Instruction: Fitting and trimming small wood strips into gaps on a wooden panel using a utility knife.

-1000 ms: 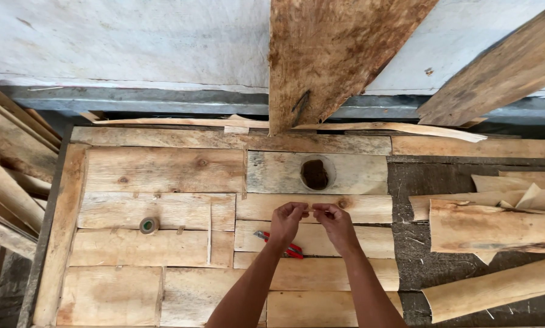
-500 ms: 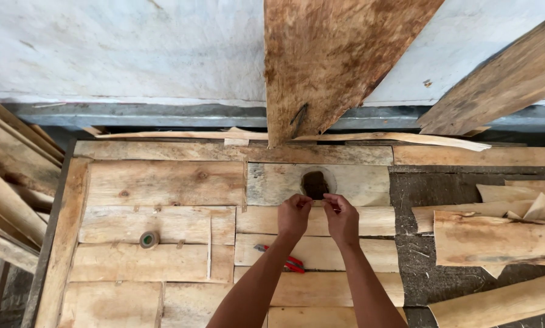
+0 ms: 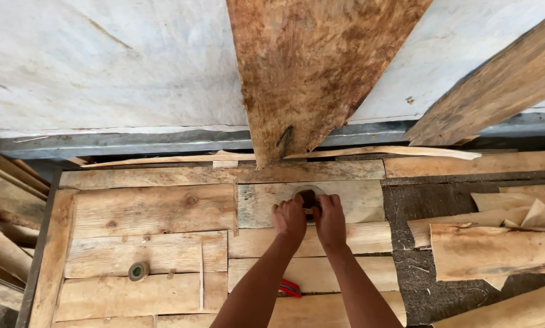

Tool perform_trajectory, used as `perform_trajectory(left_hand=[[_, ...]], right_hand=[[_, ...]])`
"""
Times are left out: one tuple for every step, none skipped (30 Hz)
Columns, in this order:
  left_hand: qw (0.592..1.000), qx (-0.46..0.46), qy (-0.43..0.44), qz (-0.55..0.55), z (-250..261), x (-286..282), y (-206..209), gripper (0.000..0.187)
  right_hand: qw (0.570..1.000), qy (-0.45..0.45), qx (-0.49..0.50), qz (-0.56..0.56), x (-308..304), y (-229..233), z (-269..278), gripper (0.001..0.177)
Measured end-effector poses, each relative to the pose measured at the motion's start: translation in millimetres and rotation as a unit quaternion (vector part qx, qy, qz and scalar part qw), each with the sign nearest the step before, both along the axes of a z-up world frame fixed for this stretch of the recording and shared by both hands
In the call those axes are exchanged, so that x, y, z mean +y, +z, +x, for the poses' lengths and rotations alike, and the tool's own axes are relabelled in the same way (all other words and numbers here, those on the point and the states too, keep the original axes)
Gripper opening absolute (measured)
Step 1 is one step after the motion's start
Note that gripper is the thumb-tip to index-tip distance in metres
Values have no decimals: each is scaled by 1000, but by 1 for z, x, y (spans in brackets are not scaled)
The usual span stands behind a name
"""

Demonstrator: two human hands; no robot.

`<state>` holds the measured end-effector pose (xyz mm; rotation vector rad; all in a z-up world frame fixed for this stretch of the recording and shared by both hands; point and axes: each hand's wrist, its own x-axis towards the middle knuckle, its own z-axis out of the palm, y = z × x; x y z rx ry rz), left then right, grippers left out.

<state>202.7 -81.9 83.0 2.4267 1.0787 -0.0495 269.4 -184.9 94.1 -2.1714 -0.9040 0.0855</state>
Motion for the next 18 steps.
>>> perform_trajectory(left_hand=[[1000,2,-2,-2,1,1,-2,15],[999,20,-22,18,2,1,-5,16],[998,39,-41,36,1,1,-8,18],[998,42,-42,33,1,1,-10,18],[998,36,-44,41,2,2,-12,16],[997,30,-45,49,3,3,-14,14],[997,32,-47,48,3,4,-8,14],[997,54,-47,22,3,4,-1,12],[996,75,-48,-3,4,6,5,10],[996,76,-49,-3,3,6,7,10],[993,99,-57,-20,5,7,9,11],[990,122,-65,-38,6,9,12,13],[989,123,-68,-39,6,7,8,13],[990,122,-66,-36,6,6,5,12],[990,119,-63,-32,7,6,1,11],[990,119,-64,-33,7,6,0,11],[992,109,-58,-31,7,6,-1,12],[993,98,-52,-28,7,6,-2,13]], right_hand=[[1000,-2,2,-2,0,1,0,26],[1000,-17,-11,11,1,2,1,30],[999,-30,-24,23,0,2,0,35],[999,-31,-20,20,1,-5,0,35],[997,-78,-4,9,2,-13,1,42],[992,-124,13,-3,3,-20,2,51],[992,-125,14,-5,3,-28,2,51],[986,-142,75,-41,2,-36,3,67],[975,-159,135,-76,3,-43,4,84],[975,-160,136,-77,3,-53,6,84],[972,-151,165,-78,4,-62,9,85],[968,-141,193,-79,6,-71,12,87],[967,-143,194,-81,5,-74,13,87],[969,-144,186,-75,5,-77,14,83],[971,-144,177,-69,6,-79,15,80],[971,-146,177,-69,7,-76,15,80],[965,-155,196,-78,8,-72,16,83],[959,-165,215,-86,10,-68,16,86]])
